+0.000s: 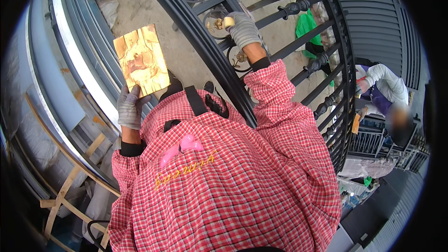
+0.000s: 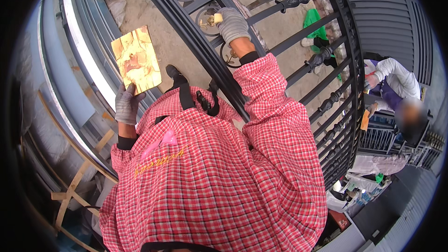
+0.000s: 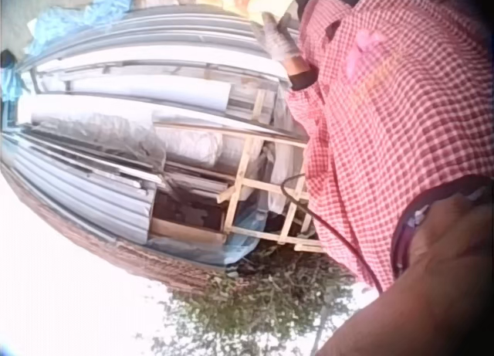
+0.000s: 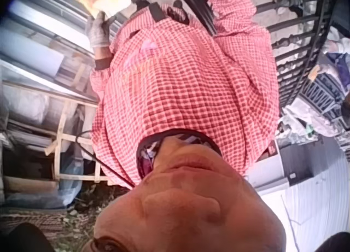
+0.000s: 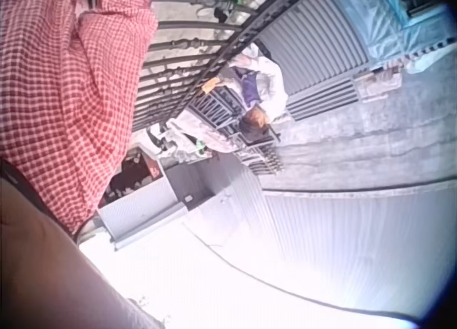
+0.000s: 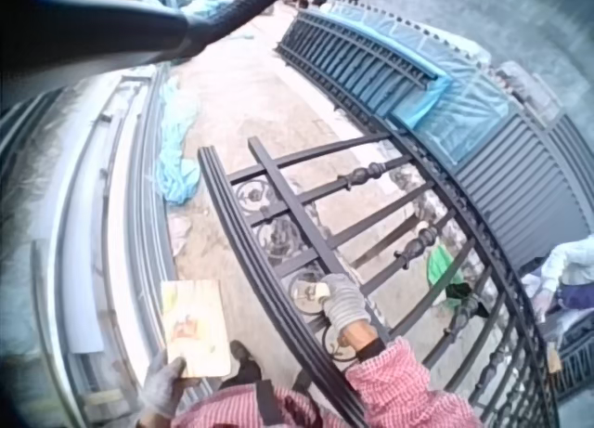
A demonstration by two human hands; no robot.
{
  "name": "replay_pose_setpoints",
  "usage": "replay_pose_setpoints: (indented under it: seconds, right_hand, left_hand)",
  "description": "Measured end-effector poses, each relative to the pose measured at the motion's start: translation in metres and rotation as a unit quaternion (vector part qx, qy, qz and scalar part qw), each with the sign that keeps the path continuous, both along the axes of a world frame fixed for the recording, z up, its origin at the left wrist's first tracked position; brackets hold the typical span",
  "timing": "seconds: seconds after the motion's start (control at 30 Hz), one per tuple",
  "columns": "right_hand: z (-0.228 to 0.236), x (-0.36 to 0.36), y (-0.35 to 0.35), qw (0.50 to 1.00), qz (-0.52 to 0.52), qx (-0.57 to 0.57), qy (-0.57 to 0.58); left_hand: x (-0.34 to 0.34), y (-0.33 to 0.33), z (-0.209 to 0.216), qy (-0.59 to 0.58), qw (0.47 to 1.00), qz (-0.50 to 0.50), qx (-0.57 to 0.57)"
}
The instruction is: The person picks up a yellow polishing pad and rubs it along the ornate bars of a black metal gate. They continue polishing the same gate section repeatedly while another person works nearby.
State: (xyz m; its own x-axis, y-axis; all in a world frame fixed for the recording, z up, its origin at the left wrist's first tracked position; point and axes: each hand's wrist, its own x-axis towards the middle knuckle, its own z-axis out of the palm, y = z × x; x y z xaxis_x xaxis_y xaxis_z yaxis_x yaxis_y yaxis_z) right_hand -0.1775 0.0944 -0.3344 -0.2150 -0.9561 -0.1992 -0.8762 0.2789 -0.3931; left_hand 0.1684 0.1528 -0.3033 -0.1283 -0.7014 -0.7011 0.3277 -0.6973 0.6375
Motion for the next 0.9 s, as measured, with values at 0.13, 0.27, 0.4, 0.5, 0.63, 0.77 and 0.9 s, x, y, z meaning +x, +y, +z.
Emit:
replay_pose_setpoints:
  seconds: [0.13, 0.27, 0.4, 0.5, 0.63, 0.77, 0.9]
  right_hand:
    - [-0.015, 0.008, 0.002, 1.0, 0.001, -0.019, 0.017]
    - [-0.012, 0.007, 0.001, 0.999, 0.001, 0.02, 0.026]
    - [-0.006, 0.02, -0.002, 0.999, -0.02, -0.026, 0.014]
    - [-0.018, 0.019, 0.008, 0.999, -0.013, -0.035, 0.012]
    - [-0.017, 0.008, 0.011, 0.997, 0.002, 0.067, 0.024]
    - [0.003, 0.003, 0.007, 0.996, -0.059, 0.039, 0.046]
    - [0.044, 0.042, 0.007, 0.973, -0.111, -0.098, -0.175]
  left_hand:
    - [0.002, -0.006, 0.001, 0.012, 1.0, -0.019, 0.001]
    - [0.004, -0.012, -0.002, 0.017, 0.999, -0.028, -0.004]
    - [0.007, -0.014, -0.001, 0.007, 0.999, -0.032, 0.0]
    - [0.011, -0.019, -0.002, 0.005, 0.999, -0.045, 0.0]
    - [0.015, -0.021, -0.002, 0.012, 0.999, -0.047, -0.002]
    - [0.014, -0.023, -0.003, 0.021, 0.998, -0.056, -0.004]
    - [0.008, -0.029, 0.001, 0.025, 0.996, -0.08, -0.013]
